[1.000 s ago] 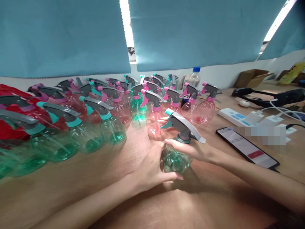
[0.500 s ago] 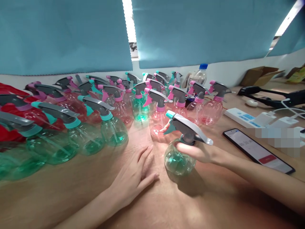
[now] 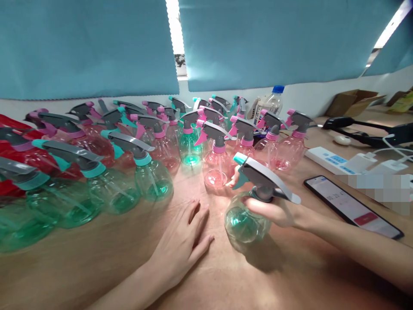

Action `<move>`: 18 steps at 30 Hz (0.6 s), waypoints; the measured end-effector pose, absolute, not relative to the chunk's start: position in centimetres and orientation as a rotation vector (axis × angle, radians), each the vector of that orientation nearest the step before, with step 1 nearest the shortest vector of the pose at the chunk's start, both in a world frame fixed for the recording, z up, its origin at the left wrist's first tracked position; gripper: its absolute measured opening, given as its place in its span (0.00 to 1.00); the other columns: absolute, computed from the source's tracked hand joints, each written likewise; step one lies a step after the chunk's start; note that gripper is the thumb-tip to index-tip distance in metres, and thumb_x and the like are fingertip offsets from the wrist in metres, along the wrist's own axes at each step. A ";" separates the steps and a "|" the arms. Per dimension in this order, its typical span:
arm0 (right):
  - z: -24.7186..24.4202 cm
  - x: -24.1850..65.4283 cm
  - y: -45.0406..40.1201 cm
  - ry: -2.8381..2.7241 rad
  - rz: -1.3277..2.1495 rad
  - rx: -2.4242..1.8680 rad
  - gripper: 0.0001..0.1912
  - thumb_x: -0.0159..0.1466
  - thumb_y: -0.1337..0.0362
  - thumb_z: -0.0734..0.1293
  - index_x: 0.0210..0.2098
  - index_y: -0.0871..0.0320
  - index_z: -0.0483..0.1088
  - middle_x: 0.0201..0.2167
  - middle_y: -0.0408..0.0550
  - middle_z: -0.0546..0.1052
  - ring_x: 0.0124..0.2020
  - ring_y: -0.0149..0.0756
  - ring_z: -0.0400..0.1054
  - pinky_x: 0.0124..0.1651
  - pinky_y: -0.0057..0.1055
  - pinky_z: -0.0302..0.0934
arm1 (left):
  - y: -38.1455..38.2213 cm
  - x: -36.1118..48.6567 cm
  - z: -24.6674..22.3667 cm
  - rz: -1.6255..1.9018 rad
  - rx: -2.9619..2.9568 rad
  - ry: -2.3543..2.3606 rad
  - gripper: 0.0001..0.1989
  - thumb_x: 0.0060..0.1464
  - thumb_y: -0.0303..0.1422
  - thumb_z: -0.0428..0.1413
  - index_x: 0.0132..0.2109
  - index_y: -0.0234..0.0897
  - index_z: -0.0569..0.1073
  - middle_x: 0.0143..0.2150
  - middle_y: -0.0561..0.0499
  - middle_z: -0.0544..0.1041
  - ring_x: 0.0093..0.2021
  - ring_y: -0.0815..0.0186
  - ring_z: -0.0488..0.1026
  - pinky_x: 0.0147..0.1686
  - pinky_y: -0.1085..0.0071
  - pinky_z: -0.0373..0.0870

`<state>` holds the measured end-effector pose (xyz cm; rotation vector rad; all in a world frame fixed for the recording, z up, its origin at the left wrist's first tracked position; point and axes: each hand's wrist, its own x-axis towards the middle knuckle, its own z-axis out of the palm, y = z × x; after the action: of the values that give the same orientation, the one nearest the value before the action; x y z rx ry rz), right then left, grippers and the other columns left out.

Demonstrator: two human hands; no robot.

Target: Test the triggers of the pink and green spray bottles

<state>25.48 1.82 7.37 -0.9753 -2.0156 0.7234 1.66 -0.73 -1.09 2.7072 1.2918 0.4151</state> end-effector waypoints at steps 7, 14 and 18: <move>7.0 25.1 2.2 -2.022 0.723 -0.978 0.08 0.54 0.69 0.58 0.19 0.54 0.60 0.15 0.39 0.63 0.18 0.30 0.58 0.21 0.29 0.58 | -0.5 1.4 -1.8 0.452 2.748 1.337 0.25 0.65 0.42 0.46 0.65 0.38 0.58 0.67 0.38 0.54 0.66 0.47 0.53 0.58 0.47 0.60; 7.4 24.7 2.1 -1.980 0.645 -0.970 0.08 0.55 0.68 0.59 0.23 0.53 0.67 0.16 0.41 0.66 0.25 0.39 0.69 0.30 0.38 0.69 | -0.5 1.5 -1.7 0.394 2.752 1.332 0.26 0.64 0.43 0.47 0.64 0.34 0.61 0.66 0.35 0.58 0.65 0.45 0.55 0.58 0.47 0.60; 6.8 25.1 2.1 -1.991 0.672 -0.941 0.09 0.56 0.69 0.61 0.24 0.52 0.69 0.17 0.42 0.69 0.30 0.42 0.73 0.33 0.39 0.72 | -0.6 1.8 -1.2 0.353 2.763 1.343 0.26 0.64 0.43 0.47 0.63 0.33 0.62 0.65 0.35 0.59 0.65 0.46 0.55 0.58 0.47 0.60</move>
<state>25.10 2.10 6.84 -0.9406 -1.9912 0.6724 1.79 -0.56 -1.20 2.7631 1.3426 0.3532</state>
